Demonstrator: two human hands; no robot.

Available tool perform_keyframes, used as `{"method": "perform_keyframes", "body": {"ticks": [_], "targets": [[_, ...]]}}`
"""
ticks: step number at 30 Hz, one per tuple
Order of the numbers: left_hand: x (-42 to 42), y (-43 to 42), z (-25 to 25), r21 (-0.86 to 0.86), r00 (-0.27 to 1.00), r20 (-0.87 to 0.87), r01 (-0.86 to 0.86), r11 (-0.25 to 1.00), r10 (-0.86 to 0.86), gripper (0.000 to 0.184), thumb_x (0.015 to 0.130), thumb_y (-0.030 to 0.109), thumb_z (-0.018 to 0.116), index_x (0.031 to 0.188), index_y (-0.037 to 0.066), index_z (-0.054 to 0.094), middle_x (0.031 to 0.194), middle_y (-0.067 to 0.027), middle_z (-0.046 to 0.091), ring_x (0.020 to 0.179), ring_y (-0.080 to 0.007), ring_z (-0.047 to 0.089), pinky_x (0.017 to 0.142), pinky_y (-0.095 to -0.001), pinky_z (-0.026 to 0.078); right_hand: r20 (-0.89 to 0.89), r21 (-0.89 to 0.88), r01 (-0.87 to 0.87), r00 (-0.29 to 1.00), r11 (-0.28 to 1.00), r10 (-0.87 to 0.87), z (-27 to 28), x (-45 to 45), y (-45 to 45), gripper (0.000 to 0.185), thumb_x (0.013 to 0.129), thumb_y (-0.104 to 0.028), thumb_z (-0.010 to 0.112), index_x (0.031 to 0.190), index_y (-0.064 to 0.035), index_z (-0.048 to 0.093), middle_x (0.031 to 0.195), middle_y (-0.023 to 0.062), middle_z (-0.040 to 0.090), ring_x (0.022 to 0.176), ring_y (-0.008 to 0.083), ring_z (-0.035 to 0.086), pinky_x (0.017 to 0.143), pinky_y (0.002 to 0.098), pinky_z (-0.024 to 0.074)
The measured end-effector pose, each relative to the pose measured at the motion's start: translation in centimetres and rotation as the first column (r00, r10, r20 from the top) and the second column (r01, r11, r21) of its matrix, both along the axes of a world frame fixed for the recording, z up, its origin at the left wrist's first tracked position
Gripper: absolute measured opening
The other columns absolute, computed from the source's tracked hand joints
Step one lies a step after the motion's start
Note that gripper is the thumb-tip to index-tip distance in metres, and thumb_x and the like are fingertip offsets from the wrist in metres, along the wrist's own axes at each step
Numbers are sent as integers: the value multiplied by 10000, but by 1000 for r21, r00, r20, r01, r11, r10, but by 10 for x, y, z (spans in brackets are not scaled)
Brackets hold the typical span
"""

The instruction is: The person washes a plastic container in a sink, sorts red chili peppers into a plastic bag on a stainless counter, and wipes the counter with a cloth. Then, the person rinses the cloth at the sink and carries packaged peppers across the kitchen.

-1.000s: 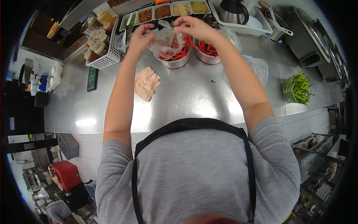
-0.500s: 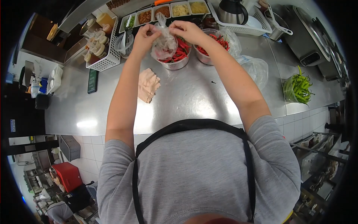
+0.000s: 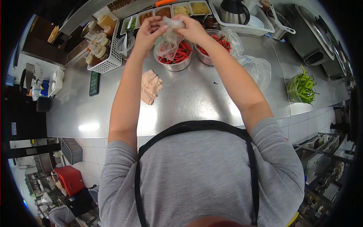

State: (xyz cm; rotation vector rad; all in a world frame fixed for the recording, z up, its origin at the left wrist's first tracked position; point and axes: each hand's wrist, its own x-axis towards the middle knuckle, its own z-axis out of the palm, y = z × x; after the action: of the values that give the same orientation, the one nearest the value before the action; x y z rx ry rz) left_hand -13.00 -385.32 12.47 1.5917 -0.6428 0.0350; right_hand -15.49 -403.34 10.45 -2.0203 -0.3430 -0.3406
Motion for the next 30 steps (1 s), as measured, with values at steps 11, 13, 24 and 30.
{"method": "perform_keyframes", "body": {"ticks": [11,13,24,30], "targets": [[20,34,-64,532,975,150,-217,818,161,164,766,72,649,905,18,583,810,-24,559,728,-88,503,663,-228,422,-216,454,79,976,887,23,-36,-10,-29,263,790,-73,608,1031,-41,510,891,74,606,742,134,576,646,282,468],[18,32,-47,461,962,226,-246,853,155,135,746,-4,639,852,16,559,722,3,529,685,-69,482,641,-200,412,-241,358,124,970,925,-37,-36,-15,-36,250,781,-112,628,996,-38,526,891,77,606,740,141,580,648,283,469],[7,21,-24,453,976,167,-204,868,143,167,760,51,640,887,30,532,656,-1,547,625,-48,492,580,-213,435,66,-110,342,939,933,-336,-36,-12,-33,391,669,-259,712,968,-51,571,1027,153,581,872,291,592,775,354,461],[1,15,-24,294,981,-178,-24,956,79,251,804,74,616,1018,60,485,673,37,536,671,-44,528,565,-200,445,38,-48,39,999,998,-37,-20,-24,-12,654,633,-252,719,1221,-181,442,1127,175,479,1052,316,496,874,386,425]]}}
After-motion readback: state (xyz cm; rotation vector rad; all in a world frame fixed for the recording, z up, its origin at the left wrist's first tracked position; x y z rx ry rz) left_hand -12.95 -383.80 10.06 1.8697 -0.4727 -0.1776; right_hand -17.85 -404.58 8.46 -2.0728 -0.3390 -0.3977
